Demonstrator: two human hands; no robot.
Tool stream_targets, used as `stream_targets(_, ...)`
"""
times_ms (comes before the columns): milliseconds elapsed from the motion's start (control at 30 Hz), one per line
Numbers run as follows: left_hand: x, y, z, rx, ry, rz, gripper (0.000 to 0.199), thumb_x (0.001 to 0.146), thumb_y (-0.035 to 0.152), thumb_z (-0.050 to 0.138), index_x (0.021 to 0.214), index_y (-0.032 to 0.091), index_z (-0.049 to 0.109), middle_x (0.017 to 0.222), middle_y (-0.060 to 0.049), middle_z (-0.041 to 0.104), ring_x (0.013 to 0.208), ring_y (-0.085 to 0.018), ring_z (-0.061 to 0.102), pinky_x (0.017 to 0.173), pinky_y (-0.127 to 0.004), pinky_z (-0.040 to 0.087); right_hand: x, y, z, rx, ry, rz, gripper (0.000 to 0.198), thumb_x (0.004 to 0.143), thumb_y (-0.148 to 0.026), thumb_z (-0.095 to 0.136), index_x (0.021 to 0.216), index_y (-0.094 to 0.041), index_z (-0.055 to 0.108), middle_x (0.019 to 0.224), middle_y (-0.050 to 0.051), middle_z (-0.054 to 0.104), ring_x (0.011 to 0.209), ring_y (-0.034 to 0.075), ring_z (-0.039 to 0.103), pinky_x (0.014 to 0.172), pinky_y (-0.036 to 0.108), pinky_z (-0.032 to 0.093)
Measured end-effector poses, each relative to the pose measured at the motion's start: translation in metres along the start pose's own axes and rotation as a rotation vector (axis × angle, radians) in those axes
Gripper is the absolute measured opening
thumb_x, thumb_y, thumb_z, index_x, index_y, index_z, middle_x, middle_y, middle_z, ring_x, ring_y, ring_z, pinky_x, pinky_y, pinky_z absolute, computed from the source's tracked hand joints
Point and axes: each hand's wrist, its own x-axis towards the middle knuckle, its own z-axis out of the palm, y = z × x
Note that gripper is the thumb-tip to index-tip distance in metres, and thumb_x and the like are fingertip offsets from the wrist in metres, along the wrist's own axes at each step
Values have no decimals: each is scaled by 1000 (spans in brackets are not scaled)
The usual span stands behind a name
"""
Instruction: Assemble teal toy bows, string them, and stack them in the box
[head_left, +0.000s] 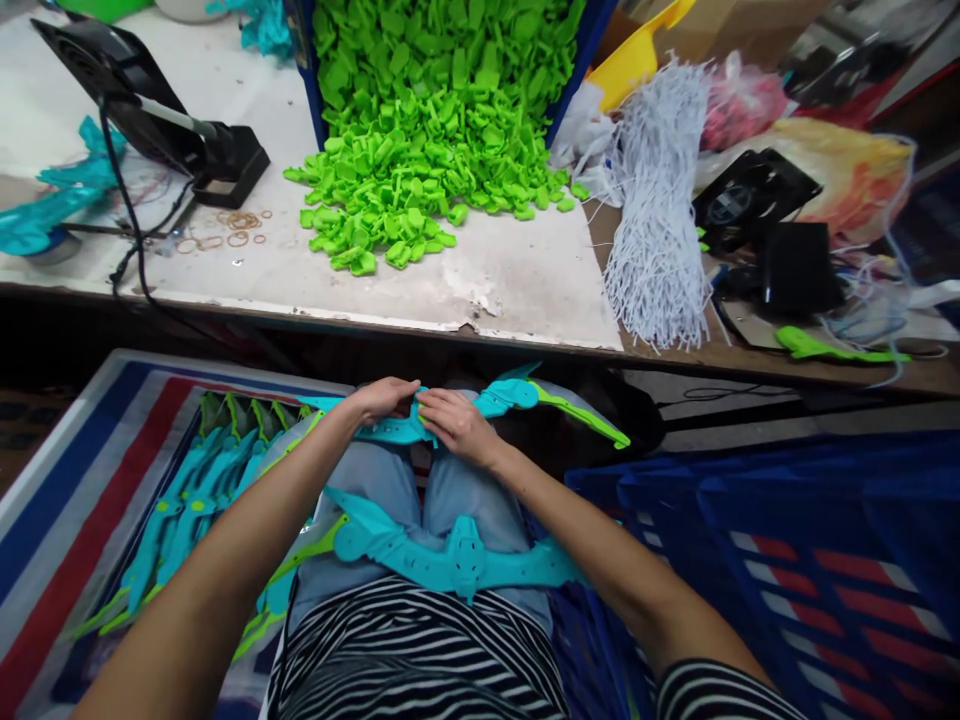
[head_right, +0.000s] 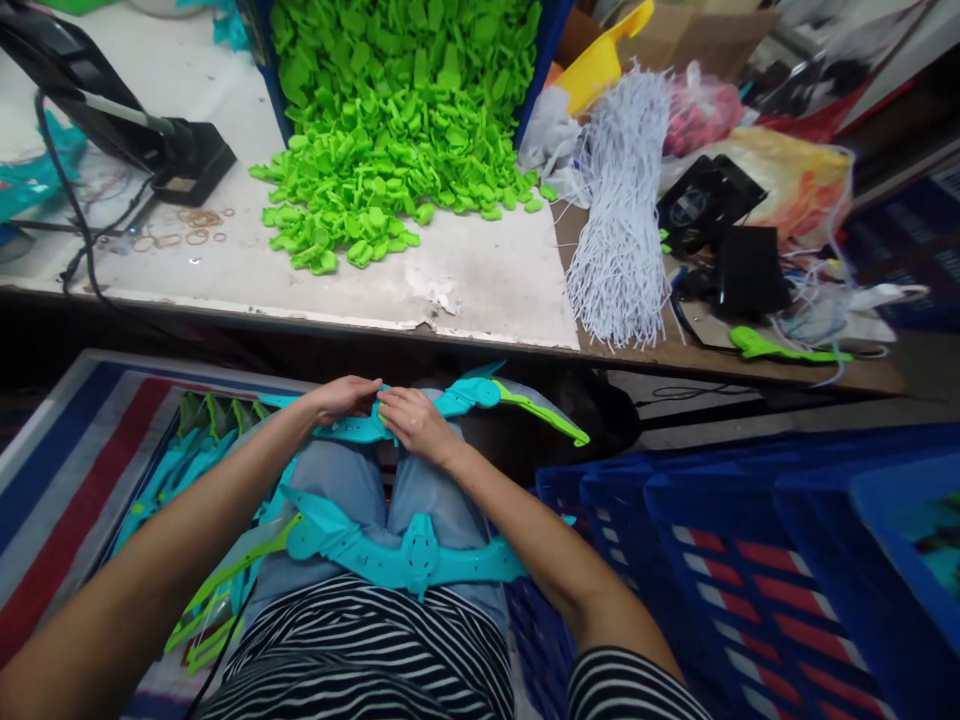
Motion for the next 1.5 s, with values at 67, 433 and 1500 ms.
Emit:
stream_targets(67,0,-1,0,-3,-11,2,46,67,59,68,72,13,64,63,1,60,60,-11,51,65,-26,38,-2,-1,1,32,20,-6,28,95,-28,44,107,-15,65,119,13,65,117,24,54,93,43,48)
stream_targets(433,0,-7,-6,133,-97,129,51,58,54,76,89,14,68,65,2,60,61,-11,50,57,-22,35,-1,-17,-3,107,-29,364,13,83,-27,63,94,-24,69,120,9,60,112,24,55,92,43,43)
stream_targets(1500,-39,-10,38,1317,237,478,58,75,16,56,132,21,45,130,-16,54,100,-27,63,83,-37,50,229,65,-52,-274,79,578,25,82,-17,53,104,-15,65,110,14,64,112,31,50,97,51,39)
